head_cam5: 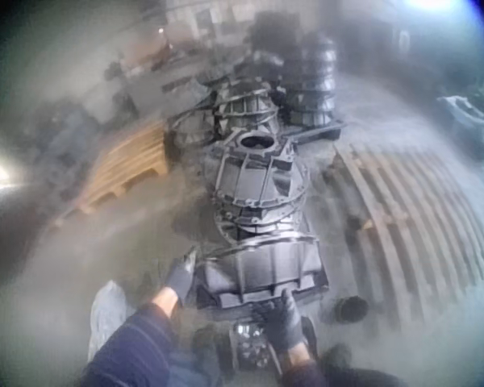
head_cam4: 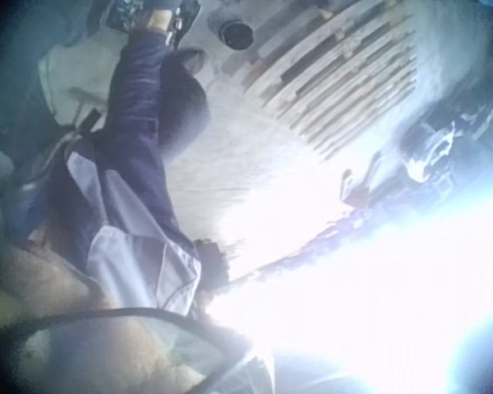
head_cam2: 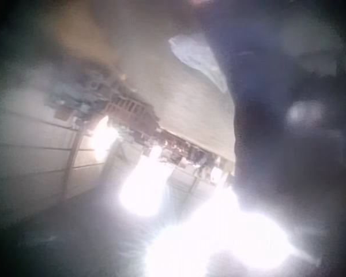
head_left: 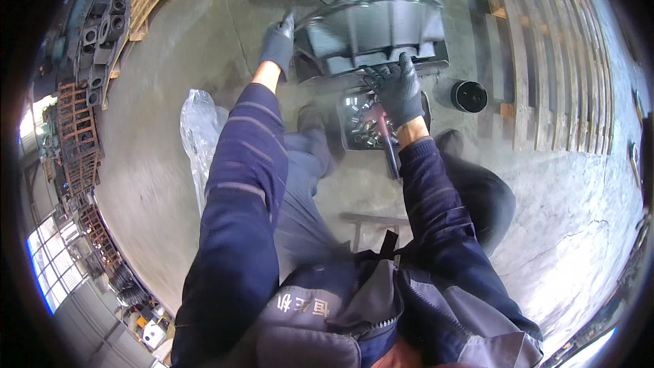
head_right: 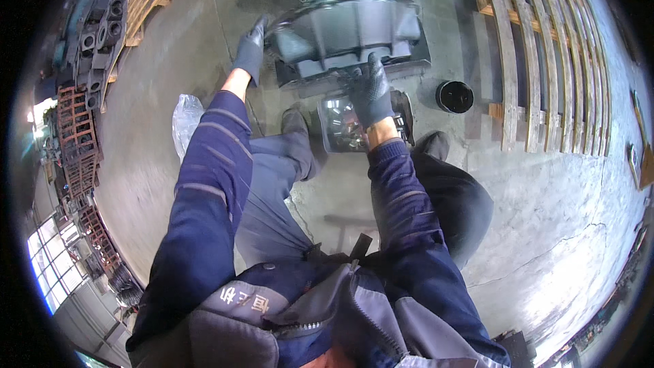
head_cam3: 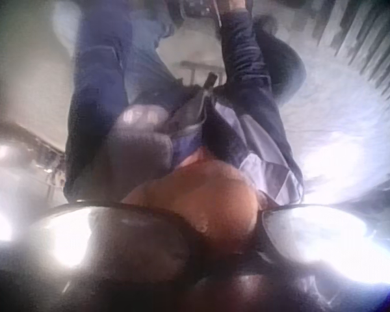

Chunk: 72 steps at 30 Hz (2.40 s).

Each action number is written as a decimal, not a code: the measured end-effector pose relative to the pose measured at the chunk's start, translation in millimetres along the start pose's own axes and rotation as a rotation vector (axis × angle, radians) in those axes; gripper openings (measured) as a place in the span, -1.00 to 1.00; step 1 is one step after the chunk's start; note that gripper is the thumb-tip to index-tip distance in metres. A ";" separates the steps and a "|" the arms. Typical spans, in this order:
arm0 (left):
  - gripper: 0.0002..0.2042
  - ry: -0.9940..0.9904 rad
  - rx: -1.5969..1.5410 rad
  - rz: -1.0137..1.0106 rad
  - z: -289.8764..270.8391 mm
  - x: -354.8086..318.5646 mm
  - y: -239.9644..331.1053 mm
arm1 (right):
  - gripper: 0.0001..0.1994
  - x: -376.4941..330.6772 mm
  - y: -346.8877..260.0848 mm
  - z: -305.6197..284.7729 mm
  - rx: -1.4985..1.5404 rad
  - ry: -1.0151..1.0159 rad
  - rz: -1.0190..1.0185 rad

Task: The person sits on the floor and assembles a large metal housing by inserting pins and tapping them with a hammer. They repeatedly pick pins from a tray, place them into holes on the part, and strike them to seat them. The person briefly moves the part onto a wooden pallet and returns it to the floor to continue.

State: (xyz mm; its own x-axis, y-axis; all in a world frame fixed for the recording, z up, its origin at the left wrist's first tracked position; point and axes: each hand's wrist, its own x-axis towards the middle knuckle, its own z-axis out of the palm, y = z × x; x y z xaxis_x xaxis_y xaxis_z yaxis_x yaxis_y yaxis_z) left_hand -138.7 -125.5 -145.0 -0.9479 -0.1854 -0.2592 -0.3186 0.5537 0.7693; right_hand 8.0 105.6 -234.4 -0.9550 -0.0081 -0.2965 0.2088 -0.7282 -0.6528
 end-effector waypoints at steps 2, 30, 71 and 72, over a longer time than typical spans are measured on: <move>-0.30 -0.022 -0.155 -0.006 16.9 16.5 -38.6 | -0.36 -0.1 -0.8 -2.2 -0.192 -0.068 -0.132; -0.45 0.033 0.193 0.280 26.0 28.1 47.3 | -0.19 5.6 -44.5 13.7 0.433 0.123 0.301; -0.46 0.339 0.566 0.459 -11.4 -41.1 68.9 | -0.70 -39.7 -121.8 -24.8 -1.639 0.079 -0.162; -0.53 0.387 0.552 0.612 -11.9 -58.2 83.7 | -0.64 -40.6 -143.5 -4.4 -1.657 0.019 -0.257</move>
State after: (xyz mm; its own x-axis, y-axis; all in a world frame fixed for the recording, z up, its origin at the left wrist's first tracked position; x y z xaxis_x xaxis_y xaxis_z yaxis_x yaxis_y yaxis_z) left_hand -110.2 -78.0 -58.5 -0.9171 0.0644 0.3934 0.1916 0.9366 0.2933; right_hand 17.7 213.5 -131.8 -0.9974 0.0053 -0.0724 0.0518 0.7508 -0.6585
